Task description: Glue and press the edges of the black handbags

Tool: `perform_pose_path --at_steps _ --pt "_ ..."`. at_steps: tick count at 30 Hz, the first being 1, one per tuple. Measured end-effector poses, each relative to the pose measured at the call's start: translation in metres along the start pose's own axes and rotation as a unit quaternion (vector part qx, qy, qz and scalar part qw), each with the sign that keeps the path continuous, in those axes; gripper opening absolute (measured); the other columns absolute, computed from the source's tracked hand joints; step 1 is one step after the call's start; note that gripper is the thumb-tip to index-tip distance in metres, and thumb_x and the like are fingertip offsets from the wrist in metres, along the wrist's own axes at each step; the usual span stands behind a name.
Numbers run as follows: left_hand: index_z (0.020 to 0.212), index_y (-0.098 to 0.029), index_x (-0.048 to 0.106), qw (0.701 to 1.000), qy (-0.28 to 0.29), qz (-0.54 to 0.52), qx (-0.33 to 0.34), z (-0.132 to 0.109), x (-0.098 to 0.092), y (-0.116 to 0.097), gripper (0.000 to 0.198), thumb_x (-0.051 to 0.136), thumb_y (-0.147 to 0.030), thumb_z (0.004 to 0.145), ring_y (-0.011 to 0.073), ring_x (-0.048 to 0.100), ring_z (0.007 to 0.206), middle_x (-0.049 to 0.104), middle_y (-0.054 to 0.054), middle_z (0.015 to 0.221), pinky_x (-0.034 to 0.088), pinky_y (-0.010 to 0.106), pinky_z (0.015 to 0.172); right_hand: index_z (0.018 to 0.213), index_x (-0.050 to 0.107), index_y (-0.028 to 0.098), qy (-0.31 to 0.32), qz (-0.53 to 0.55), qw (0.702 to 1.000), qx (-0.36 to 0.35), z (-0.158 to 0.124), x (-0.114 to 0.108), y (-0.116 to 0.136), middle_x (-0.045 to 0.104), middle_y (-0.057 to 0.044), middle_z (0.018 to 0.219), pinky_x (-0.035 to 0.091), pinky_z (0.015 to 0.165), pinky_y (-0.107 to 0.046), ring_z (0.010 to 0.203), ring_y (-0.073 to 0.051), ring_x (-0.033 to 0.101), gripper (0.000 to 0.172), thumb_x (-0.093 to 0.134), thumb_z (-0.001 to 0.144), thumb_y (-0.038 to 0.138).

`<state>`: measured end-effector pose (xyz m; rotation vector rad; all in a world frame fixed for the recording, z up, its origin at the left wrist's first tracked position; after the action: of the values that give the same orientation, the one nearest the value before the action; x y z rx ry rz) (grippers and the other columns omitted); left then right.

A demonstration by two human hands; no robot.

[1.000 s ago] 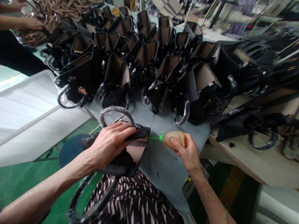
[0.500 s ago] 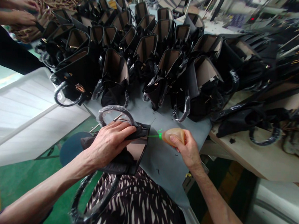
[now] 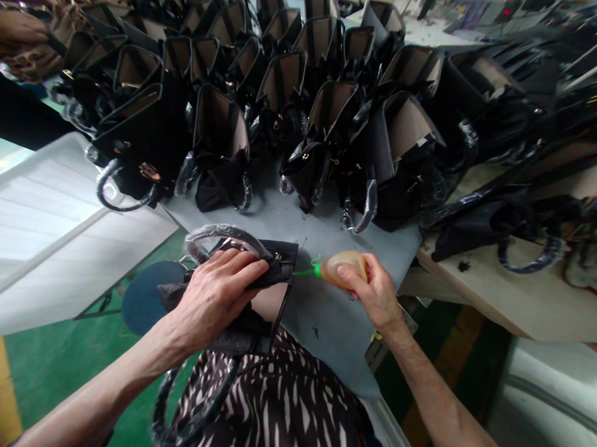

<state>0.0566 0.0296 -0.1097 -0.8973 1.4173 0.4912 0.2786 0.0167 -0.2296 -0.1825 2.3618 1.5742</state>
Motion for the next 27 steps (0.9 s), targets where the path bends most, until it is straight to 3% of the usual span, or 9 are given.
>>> perform_pose_path --at_steps 15,27 --pt "0.105 -0.019 0.056 1.0 -0.01 -0.006 -0.003 0.0 0.004 -0.001 0.023 0.056 -0.021 0.083 0.0226 0.053 0.09 0.062 0.006 0.101 0.045 0.036 0.077 0.087 0.052 0.02 0.047 -0.014 0.998 0.033 -0.002 0.006 -0.002 0.053 0.005 0.061 0.038 0.04 -0.023 0.044 -0.01 0.05 0.033 0.063 0.075 0.048" --pt "0.106 -0.018 0.057 1.0 -0.008 -0.018 -0.006 -0.001 0.006 -0.001 0.022 0.054 -0.023 0.085 0.0223 0.053 0.091 0.062 0.007 0.101 0.045 0.036 0.079 0.089 0.056 0.019 0.015 0.011 0.998 0.059 0.001 -0.003 -0.023 0.056 0.003 0.065 0.039 0.039 -0.023 0.044 -0.011 0.052 0.036 0.061 0.075 0.052"
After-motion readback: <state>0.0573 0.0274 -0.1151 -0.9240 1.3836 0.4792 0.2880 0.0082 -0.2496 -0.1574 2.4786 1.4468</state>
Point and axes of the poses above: each hand's wrist, its own z-axis towards the middle knuckle, its own x-axis out of the palm, y = z × x, the point moved 9 cm from there along z, towards the middle knuckle
